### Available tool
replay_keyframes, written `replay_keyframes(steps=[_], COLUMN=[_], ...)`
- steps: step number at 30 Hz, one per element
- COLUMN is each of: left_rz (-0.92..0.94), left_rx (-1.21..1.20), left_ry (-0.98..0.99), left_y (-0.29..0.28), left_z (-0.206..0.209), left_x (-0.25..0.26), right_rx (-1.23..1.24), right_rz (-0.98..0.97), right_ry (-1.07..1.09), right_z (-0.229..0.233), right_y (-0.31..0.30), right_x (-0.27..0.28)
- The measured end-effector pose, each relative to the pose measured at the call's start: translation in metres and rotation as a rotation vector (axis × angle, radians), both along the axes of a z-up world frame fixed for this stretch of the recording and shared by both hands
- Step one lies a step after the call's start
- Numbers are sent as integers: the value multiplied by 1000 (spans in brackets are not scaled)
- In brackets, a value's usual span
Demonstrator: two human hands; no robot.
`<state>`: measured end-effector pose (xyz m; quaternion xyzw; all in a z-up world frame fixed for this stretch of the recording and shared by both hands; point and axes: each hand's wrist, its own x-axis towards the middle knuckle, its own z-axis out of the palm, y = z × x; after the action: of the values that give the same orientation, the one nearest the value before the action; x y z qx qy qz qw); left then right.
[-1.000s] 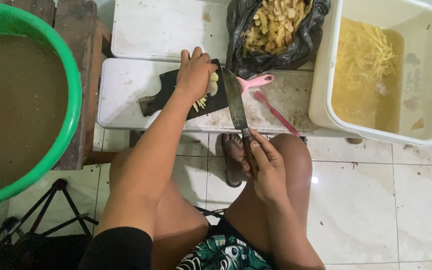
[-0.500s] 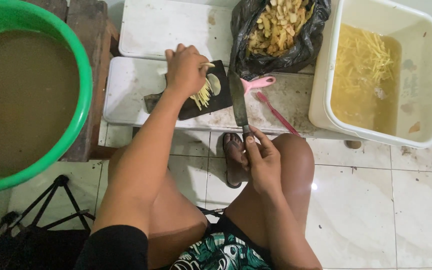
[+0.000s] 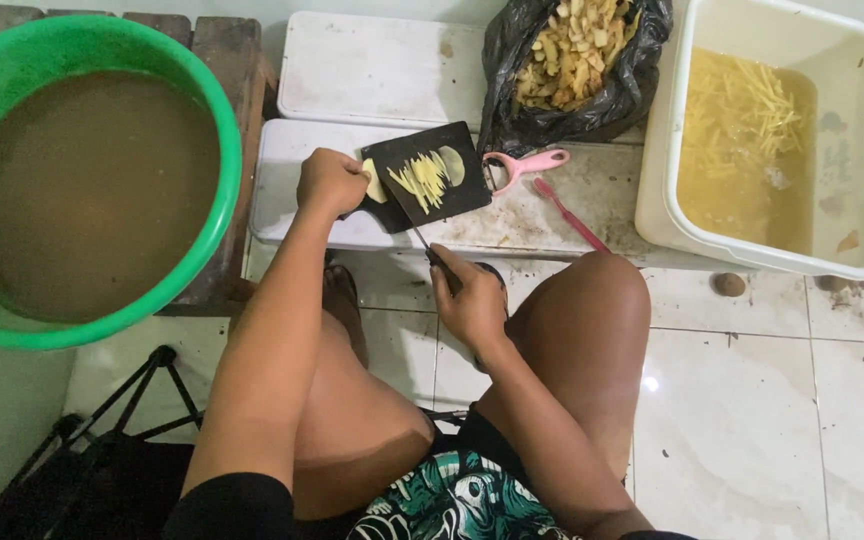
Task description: A person is sitting on a chair, slicing potato pieces into thin strips on a small cutting board and then transferring the strips into a bucket of water.
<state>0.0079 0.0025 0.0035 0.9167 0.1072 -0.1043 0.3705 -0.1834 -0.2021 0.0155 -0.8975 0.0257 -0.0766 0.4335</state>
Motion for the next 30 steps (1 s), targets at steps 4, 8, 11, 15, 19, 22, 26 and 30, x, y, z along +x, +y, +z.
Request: replay_keyframes(steps=[4, 8, 11, 15, 19, 22, 26, 30], left_rz=[-1, -18, -24, -17, -33, -70, -109, -212], left_rx=[1, -19, -39, -24, -52, -54, 12, 163], left_ry=[13, 42, 46, 37, 29, -29, -75, -165], left_y=[0, -7, -7, -2, -9, -14, -22, -27], left_z=[2, 23, 12, -11, 11, 17, 15, 7], left_x=[-6, -17, -11, 2, -7, -12, -14, -12], right_rx=[-9, 42, 141, 253, 221, 227, 181, 167], right_rz=[-5, -3, -6, -30, -69, -98, -100, -105], right_ry=[6, 4, 29, 28, 55, 36, -30, -43], right_z=[-5, 0, -3, 3, -7, -5, -8, -7], right_y=[-1, -4, -8, -11, -17, -15, -8, -2], right_x=[9, 10, 11, 14, 12, 13, 14, 13])
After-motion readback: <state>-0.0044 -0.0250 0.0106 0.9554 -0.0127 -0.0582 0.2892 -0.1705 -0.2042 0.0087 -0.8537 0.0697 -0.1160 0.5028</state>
